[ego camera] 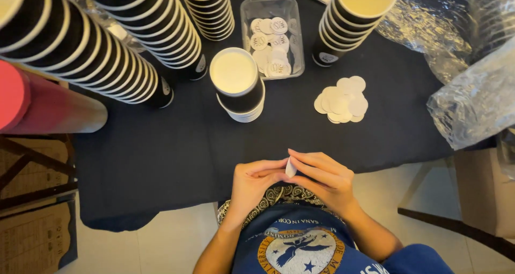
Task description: Applying small circular stickers to the side of black and white paper cups
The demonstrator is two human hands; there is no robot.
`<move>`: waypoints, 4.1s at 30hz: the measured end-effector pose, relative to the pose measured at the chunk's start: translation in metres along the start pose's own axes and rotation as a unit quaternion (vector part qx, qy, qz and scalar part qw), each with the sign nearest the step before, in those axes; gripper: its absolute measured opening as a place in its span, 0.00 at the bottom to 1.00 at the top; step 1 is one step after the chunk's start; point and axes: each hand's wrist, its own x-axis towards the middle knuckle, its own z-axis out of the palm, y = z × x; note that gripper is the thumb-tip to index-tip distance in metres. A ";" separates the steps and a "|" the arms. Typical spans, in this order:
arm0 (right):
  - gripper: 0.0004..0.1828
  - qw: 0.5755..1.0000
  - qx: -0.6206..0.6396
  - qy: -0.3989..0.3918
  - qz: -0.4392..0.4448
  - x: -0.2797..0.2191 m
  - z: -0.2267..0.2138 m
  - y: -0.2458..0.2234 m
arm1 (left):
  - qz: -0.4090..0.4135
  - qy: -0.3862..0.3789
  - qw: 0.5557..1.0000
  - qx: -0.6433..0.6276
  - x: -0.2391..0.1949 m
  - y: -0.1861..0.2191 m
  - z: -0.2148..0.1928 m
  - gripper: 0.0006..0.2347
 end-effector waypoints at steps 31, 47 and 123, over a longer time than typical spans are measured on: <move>0.18 0.988 0.101 0.055 0.103 -0.014 0.017 0.019 | -0.012 -0.033 0.992 -0.121 0.024 -0.056 -0.010 0.10; 0.12 0.964 0.123 0.104 0.212 -0.017 0.028 0.010 | 0.166 0.012 0.984 0.059 0.021 -0.027 0.006 0.03; 0.62 0.952 0.209 0.204 0.088 0.048 0.062 0.078 | 0.400 0.243 0.671 0.575 0.066 0.018 -0.046 0.36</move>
